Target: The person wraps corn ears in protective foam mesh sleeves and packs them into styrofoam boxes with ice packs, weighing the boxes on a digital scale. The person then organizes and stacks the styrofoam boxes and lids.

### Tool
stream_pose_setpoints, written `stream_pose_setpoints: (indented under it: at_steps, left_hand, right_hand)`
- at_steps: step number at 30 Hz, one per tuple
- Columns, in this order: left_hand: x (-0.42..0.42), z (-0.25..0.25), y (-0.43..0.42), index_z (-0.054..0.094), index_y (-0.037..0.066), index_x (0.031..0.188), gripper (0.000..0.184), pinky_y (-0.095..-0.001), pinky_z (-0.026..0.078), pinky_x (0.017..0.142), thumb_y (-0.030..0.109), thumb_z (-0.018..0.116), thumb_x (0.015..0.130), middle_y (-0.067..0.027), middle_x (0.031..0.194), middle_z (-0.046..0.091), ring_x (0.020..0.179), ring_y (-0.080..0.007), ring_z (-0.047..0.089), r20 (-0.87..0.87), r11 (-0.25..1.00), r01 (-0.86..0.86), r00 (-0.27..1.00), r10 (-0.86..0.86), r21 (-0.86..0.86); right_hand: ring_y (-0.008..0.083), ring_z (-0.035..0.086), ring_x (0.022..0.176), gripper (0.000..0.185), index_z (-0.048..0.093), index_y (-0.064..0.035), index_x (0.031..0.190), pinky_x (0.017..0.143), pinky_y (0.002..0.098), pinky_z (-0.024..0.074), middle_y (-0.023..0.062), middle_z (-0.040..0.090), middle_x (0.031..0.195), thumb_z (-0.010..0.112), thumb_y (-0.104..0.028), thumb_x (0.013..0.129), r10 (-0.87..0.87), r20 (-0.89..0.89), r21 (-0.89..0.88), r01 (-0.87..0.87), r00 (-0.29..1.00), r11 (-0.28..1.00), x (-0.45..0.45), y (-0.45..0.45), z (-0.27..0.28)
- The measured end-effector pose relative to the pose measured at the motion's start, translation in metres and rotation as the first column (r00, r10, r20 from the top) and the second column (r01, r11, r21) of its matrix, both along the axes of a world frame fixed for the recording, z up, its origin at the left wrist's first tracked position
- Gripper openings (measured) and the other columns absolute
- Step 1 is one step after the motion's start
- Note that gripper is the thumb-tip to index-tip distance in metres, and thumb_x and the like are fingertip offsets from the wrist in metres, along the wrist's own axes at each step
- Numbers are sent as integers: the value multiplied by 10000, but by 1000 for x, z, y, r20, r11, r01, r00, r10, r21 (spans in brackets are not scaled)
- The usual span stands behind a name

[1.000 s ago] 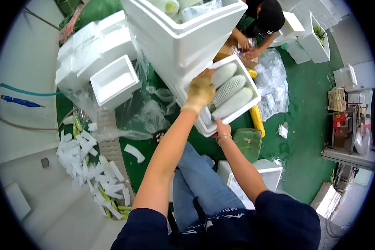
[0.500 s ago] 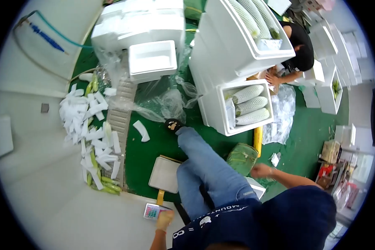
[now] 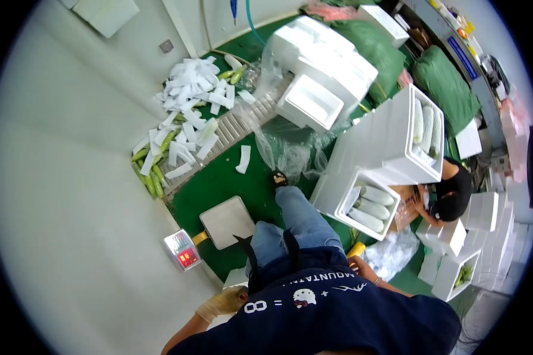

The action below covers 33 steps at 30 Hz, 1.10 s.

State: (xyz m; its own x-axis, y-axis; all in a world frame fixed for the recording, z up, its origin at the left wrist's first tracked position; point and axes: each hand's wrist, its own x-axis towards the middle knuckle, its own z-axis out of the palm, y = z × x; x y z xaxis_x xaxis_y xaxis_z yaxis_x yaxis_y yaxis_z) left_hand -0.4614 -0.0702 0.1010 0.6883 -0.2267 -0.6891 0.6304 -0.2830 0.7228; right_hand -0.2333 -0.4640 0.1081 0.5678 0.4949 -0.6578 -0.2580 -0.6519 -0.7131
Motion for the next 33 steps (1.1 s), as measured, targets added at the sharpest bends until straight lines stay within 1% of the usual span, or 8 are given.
stream_pose_setpoints:
  at_steps: [3, 13, 19, 23, 25, 27, 29, 33]
  left_hand:
    - [6, 3, -17, 612, 45, 860, 102, -327, 466, 610, 91, 623, 769, -119, 762, 634, 698, -200, 590, -64, 981, -189, 980, 187, -39]
    - [4, -31, -58, 614, 47, 868, 115, -338, 477, 624, 85, 616, 759, -112, 782, 637, 713, -221, 602, 36, 989, 17, 999, -12, -145]
    - [39, 7, -13, 614, 48, 873, 124, -345, 484, 632, 81, 611, 754, -107, 794, 639, 722, -234, 610, 194, 978, 170, 970, -145, -121]
    - [163, -25, 23, 625, 76, 883, 172, -334, 513, 643, 55, 554, 728, -63, 872, 632, 756, -244, 633, 763, 853, 480, 467, -447, 205]
    - [213, -36, 24, 628, 74, 895, 194, -260, 531, 618, 5, 571, 722, -75, 895, 623, 748, -177, 637, 474, 986, 81, 869, -142, 146]
    - [236, -73, 40, 630, 84, 912, 155, -289, 527, 649, 52, 591, 766, -92, 888, 618, 758, -194, 637, 413, 970, 124, 888, -202, 207]
    - [266, -85, 21, 631, 94, 915, 130, -304, 522, 664, 89, 592, 791, -91, 908, 616, 771, -210, 635, 307, 927, 157, 913, -268, 340]
    - [330, -146, -83, 495, -34, 1195, 547, -313, 449, 889, 303, 660, 797, -179, 1153, 572, 1060, -248, 566, 52, 998, 5, 999, -8, 61]
  right_hand:
    - [204, 568, 800, 179, 579, -41, 848, 715, 280, 465, 71, 560, 856, 683, -110, 720, 492, 366, 5, -530, 790, 848, 45, -2, -7]
    - [149, 553, 901, 270, 591, 14, 989, 795, 298, 450, 85, 616, 904, 612, -193, 816, 359, -403, 139, -332, 842, 933, 73, -15, 95]
    - [380, 609, 713, 193, 631, -78, 812, 616, 438, 494, 205, 607, 721, 628, -237, 703, 663, 270, -322, -583, 699, 746, 67, 19, 18]
    - [336, 633, 731, 244, 653, -105, 820, 596, 455, 502, 156, 637, 750, 635, -302, 678, 656, 133, -423, -556, 743, 716, 67, 25, 28]
    - [299, 636, 738, 283, 653, -71, 825, 652, 391, 513, 131, 648, 768, 684, -324, 701, 657, -192, -181, -684, 729, 707, 67, -12, -14]
    - [243, 625, 762, 396, 624, -17, 896, 676, 353, 508, 94, 645, 820, 704, -370, 735, 396, -364, 272, -310, 843, 911, 44, -76, -67]
    - [186, 588, 725, 486, 559, -11, 1030, 641, 298, 505, 79, 610, 814, 686, -399, 767, -214, -622, -33, 249, 753, 968, 39, -117, -116]
    - [330, 464, 1155, 1001, 209, -71, 1414, 1018, 476, 307, 217, 298, 1387, 687, -555, 681, -893, -450, -338, 927, -6, 164, 54, -117, -254]
